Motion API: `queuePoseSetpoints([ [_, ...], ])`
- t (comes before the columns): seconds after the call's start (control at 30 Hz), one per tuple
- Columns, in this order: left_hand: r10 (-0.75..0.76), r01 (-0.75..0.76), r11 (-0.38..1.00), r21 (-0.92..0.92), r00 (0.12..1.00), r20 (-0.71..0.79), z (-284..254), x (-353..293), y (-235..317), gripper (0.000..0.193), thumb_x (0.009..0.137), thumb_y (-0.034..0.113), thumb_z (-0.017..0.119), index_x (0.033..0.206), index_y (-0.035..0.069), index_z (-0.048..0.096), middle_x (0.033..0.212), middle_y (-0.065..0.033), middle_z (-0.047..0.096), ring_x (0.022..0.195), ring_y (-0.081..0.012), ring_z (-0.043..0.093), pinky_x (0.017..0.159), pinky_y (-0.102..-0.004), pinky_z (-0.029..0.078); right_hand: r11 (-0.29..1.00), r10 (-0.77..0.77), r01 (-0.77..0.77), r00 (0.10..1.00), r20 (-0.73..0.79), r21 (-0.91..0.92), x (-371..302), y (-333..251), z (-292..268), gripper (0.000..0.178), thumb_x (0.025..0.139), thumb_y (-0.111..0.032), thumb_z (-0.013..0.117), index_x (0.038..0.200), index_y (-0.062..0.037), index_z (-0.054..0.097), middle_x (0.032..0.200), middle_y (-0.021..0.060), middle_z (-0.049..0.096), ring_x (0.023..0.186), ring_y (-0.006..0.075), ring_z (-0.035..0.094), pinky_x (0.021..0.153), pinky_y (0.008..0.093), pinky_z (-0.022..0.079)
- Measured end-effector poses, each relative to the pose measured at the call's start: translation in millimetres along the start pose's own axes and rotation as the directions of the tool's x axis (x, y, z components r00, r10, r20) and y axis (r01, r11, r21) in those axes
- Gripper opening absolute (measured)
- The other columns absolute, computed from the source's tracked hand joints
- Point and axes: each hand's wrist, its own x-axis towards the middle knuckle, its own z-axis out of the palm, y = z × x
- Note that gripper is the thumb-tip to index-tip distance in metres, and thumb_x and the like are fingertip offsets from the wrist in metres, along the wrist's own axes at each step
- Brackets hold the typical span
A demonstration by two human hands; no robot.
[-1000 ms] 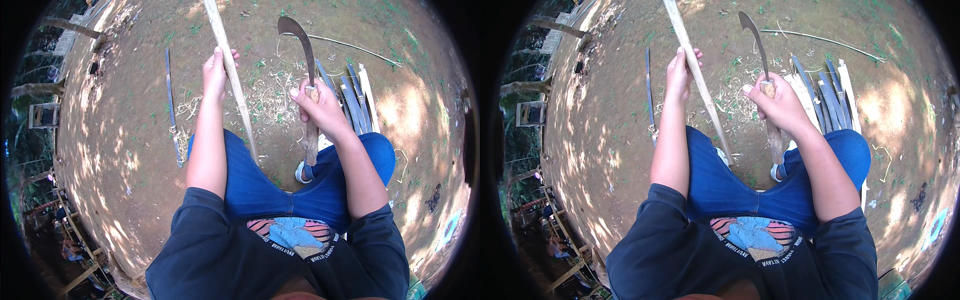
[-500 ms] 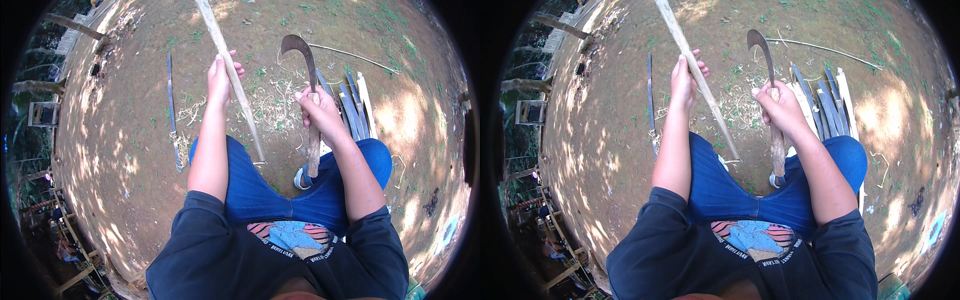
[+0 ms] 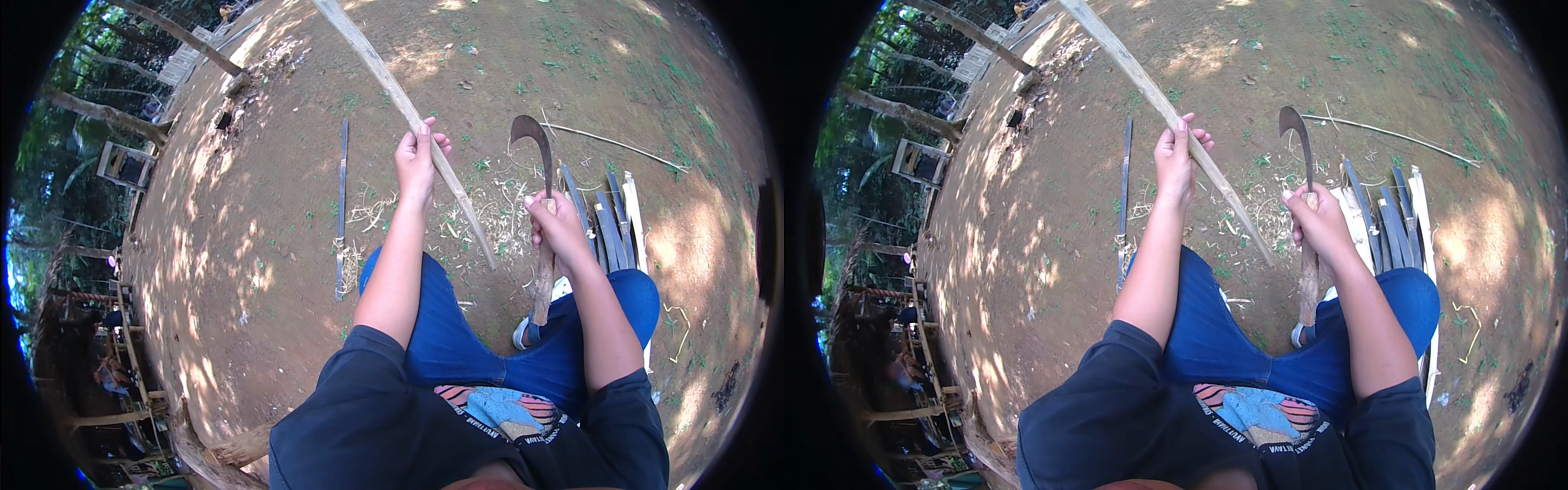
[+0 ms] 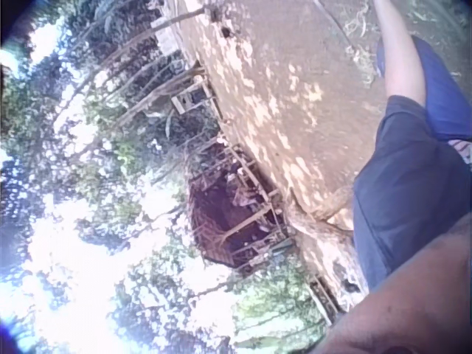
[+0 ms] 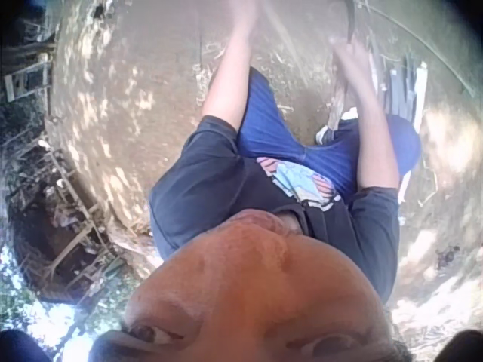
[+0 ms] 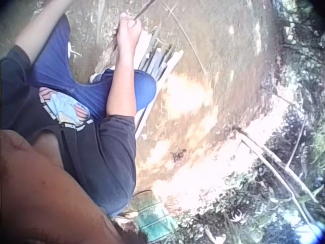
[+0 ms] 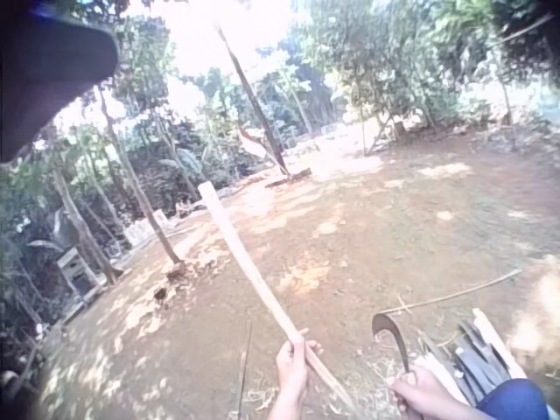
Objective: The person shaves a long piece of wood using a curved blade held in their right hand, smoothing the surface and edges while holding the wood with their left hand and foot.
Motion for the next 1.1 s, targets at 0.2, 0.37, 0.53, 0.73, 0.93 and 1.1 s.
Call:
queuePoseSetpoints([
  [0.2,0.086,-0.086,0.996,0.008,0.996,0.034,-6.3,-13.3,-0.5,0.041,0.101,0.030,0.050,0.131,0.003,0.046,0.100,-0.0086,0.061,0.097,-0.0189,0.061,0.090,-0.0355,0.052,0.998,-0.043,0.041,0.999,0.028,0.047,-8.5,0.1,-5.7,0.022,0.091,-0.026,0.064,0.097,-0.0119,0.047,0.062,-0.0032,0.046,0.049,0.0071,0.046,0.045,0.0233,0.037],
  [0.37,0.173,-0.207,0.970,0.129,0.957,0.234,2.1,-31.5,36.6,0.065,0.099,0.039,0.049,0.147,0.007,0.020,0.135,-0.0229,0.045,0.119,-0.0313,0.054,0.105,-0.0427,0.044,0.995,-0.090,0.091,0.996,-0.006,0.051,-11.6,-4.3,-22.6,0.023,0.091,-0.027,0.065,0.096,-0.0115,0.048,0.062,-0.0039,0.047,0.050,0.0062,0.046,0.045,0.0225,0.038],
  [0.53,0.377,-0.442,0.883,0.158,0.868,0.323,13.4,-25.4,135.2,0.072,0.098,0.053,0.040,0.150,0.012,0.012,0.146,-0.0311,0.030,0.129,-0.0445,0.042,0.113,-0.0500,0.032,0.992,-0.080,0.085,0.996,-0.048,0.089,-15.6,-2.4,-38.1,0.028,0.091,-0.031,0.064,0.097,-0.0068,0.050,0.063,-0.0030,0.048,0.052,0.0059,0.049,0.046,0.0223,0.040],
  [0.73,0.510,-0.610,0.763,0.213,0.772,0.379,10.0,-15.5,283.4,0.061,0.099,0.044,0.043,0.142,0.011,0.016,0.145,-0.0369,0.024,0.131,-0.0572,0.031,0.111,-0.0651,0.028,0.867,-0.321,0.225,0.935,-0.154,-0.445,-11.9,10.7,-32.6,0.043,0.083,-0.037,0.066,0.099,0.0027,0.061,0.089,0.0181,0.068,0.080,0.0270,0.068,0.073,0.0366,0.053],
  [0.93,0.652,-0.728,0.601,0.328,0.685,0.325,44.2,-11.2,308.3,0.063,0.096,0.046,0.047,0.132,-0.003,0.033,0.140,-0.0368,0.034,0.126,-0.0543,0.040,0.107,-0.0589,0.039,0.848,-0.236,0.158,0.967,-0.092,-0.506,5.9,39.5,-44.1,0.043,0.086,-0.034,0.063,0.107,0.0028,0.059,0.095,0.0187,0.067,0.084,0.0263,0.067,0.077,0.0378,0.052],
  [1.1,0.387,-0.563,0.824,0.065,0.643,0.661,-20.1,42.7,396.9,0.085,0.089,0.066,0.033,0.126,-0.010,0.046,0.132,-0.0366,0.045,0.120,-0.0502,0.050,0.089,-0.0494,0.054,0.977,0.061,-0.047,0.996,0.061,-0.207,6.0,40.7,-29.2,0.047,0.091,-0.034,0.058,0.120,0.0027,0.048,0.101,0.0187,0.066,0.086,0.0281,0.067,0.080,0.0396,0.052],
])
